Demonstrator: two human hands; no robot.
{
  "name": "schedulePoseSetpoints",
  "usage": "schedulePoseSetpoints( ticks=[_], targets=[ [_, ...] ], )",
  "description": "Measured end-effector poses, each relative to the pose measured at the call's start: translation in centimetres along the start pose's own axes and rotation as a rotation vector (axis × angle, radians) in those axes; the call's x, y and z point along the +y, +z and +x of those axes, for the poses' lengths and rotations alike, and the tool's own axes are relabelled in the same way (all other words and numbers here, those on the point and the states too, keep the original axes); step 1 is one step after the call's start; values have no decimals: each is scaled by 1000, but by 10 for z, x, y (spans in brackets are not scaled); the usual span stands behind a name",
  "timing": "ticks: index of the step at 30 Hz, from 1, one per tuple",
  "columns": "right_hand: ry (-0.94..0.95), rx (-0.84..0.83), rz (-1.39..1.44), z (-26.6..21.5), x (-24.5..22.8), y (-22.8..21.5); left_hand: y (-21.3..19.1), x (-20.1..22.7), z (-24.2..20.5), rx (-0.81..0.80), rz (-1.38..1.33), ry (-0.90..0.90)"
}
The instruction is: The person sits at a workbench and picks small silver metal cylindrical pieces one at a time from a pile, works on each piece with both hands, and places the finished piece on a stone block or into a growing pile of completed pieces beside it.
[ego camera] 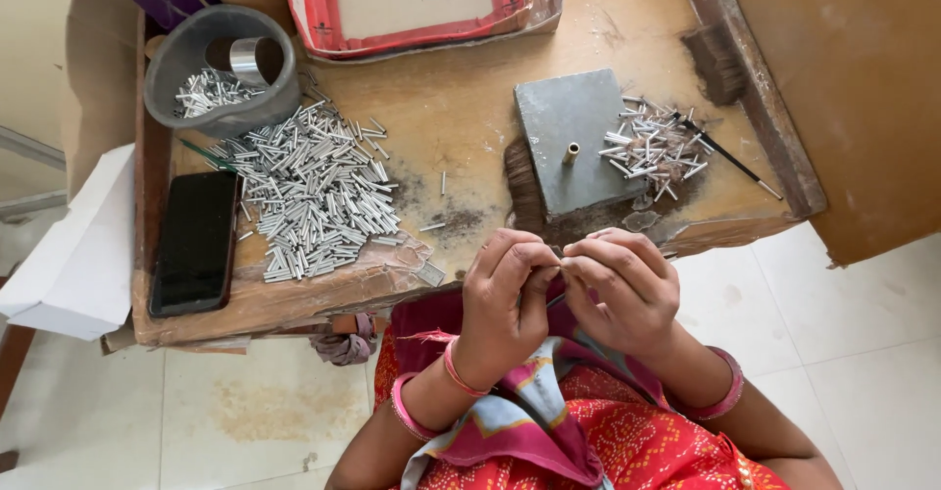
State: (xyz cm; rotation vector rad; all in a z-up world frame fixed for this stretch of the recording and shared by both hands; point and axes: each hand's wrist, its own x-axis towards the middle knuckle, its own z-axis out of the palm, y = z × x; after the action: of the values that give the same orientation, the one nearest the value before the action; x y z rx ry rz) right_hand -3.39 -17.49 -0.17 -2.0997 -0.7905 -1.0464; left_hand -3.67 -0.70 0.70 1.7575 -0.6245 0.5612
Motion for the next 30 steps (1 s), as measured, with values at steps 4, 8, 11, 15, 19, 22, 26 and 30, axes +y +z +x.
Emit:
schedulePoseSetpoints(
  ticks=[4,8,11,15,19,22,26,30],
  targets=[
    [2,-4,52,9,2,2,-6,-7,-1,15,60,-37],
    [73,-89,61,13,9,5,-24,-18,3,130,112,-127],
    [31,-236,-59,20,11,16,-34,-17,6,182,153,-101],
    [-5,-360,-152,23,8,22,-32,-12,8,181,151,-48],
    [40,-333,-37,28,-2,13,-25,-23,-3,86,-199,-263],
    [63,-267,144,23,-6,3,-18,-31,-12,-33,-609,-465],
    [35,-176,222,15,-13,-6,-12,-41,-23,-188,-834,-625],
    [21,-166,197,7,-3,-9,-8,-30,-17,-213,-782,-686]
  ],
)
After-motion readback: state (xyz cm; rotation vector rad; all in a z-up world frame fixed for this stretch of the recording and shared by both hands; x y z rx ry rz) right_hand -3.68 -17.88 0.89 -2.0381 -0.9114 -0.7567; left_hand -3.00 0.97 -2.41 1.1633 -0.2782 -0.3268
